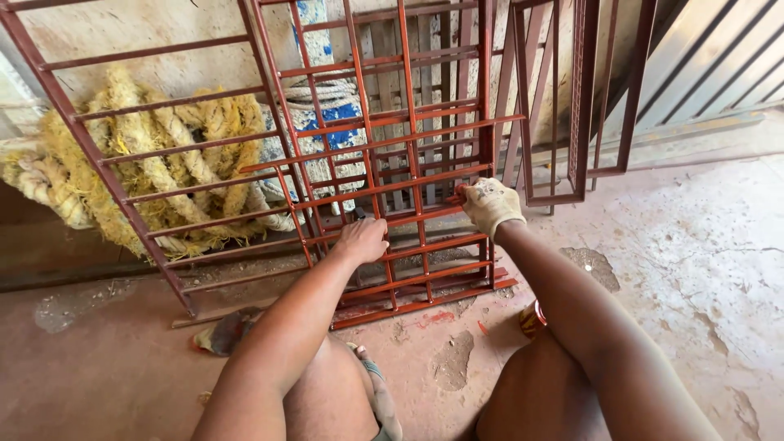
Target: Painting a metal gate frame with red paint using a cloth rag.
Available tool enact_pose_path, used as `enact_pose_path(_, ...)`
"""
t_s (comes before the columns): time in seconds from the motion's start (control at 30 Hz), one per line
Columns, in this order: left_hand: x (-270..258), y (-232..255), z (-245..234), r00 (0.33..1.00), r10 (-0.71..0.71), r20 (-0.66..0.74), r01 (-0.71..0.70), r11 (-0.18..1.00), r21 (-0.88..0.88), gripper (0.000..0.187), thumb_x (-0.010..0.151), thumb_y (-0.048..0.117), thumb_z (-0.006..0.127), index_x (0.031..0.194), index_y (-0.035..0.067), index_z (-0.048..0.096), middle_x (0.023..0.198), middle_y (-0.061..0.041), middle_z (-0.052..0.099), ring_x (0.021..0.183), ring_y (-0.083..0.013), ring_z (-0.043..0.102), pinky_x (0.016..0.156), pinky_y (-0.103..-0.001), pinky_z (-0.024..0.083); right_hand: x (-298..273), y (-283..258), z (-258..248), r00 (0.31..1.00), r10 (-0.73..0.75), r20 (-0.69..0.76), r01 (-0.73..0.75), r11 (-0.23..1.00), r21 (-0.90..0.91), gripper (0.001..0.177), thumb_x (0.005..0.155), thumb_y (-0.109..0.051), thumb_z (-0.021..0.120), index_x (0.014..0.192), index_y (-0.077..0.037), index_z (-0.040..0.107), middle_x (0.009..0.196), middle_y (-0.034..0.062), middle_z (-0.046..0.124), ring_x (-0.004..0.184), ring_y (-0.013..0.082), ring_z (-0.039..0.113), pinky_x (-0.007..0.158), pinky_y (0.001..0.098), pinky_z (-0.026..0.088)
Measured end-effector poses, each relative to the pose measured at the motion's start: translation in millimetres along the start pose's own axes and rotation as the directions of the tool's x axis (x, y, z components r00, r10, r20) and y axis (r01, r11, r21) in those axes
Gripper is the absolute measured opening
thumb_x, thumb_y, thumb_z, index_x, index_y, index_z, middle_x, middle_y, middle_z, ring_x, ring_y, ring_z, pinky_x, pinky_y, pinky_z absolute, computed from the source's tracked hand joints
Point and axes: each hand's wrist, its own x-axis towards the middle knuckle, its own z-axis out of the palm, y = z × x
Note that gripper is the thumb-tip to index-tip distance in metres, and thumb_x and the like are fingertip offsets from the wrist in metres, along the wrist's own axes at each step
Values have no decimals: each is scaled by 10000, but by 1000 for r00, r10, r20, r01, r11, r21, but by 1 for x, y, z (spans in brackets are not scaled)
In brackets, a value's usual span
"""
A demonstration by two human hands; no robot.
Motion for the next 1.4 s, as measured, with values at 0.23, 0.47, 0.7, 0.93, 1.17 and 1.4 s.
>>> enact_pose_path(0.23, -9, -5, 1, 990, 28, -137, -29, 1000, -8, 228, 972, 200, 660, 1144, 52, 631, 933, -66, 636, 734, -140, 575, 738, -370, 544, -7, -5, -2, 997, -74, -14, 74, 997, -5, 244, 1008, -306, 577, 1143, -187, 741, 1122, 71, 691, 1072, 260, 680, 883, 421, 592)
enact_pose_path(0.47, -43, 28, -41, 961, 22, -276, -66, 986, -154, 216, 1042, 223, 533, 1051, 80, 693, 896, -72, 629, 608, -117, 538, 507, -297, 508, -11, -2, -4, 998, -62, -23, 62, 998, -10, 261, 1031, -324, 539, 1193, -209, 708, 1119, 77, 685, 1030, 253, 695, 843, 415, 607)
enact_pose_path(0.7, -30, 45, -69, 906, 63, -419, -188, 946, -265, 273, 1073, 233, 508, 1014, 42, 693, 793, -24, 642, 499, -103, 476, 429, -278, 437, -6, -2, 5, 991, -120, -62, 115, 991, -74, 288, 1054, -331, 497, 1180, -215, 727, 1119, 86, 711, 1028, 261, 705, 821, 411, 615)
enact_pose_path(0.93, -42, 41, -77, 850, -83, -520, -169, 892, -419, 320, 1092, 343, 497, 1021, 79, 662, 769, -57, 658, 440, -80, 392, 358, -271, 310, -8, -10, -2, 992, -116, -43, 116, 993, -6, 315, 1001, -351, 559, 1246, -227, 714, 1147, 90, 708, 1036, 271, 710, 875, 417, 606)
enact_pose_path(1.17, -24, 16, -64, 895, -183, -408, -69, 845, -530, 195, 1003, 291, 606, 1056, 108, 647, 884, -36, 737, 441, -75, 428, 354, -249, 306, -2, -18, -5, 989, -132, -65, 135, 990, 41, 377, 994, -304, 580, 1361, -277, 661, 1174, 95, 676, 1032, 263, 691, 876, 418, 602)
enact_pose_path(1.4, -11, 14, -70, 905, -150, -397, -118, 810, -574, 181, 985, 262, 637, 1064, 101, 661, 995, -43, 767, 530, -70, 577, 395, -240, 404, 29, -30, -11, 976, -144, -166, 167, 977, 136, 371, 1004, -315, 580, 1367, -279, 647, 1152, 70, 692, 924, 208, 703, 766, 373, 629)
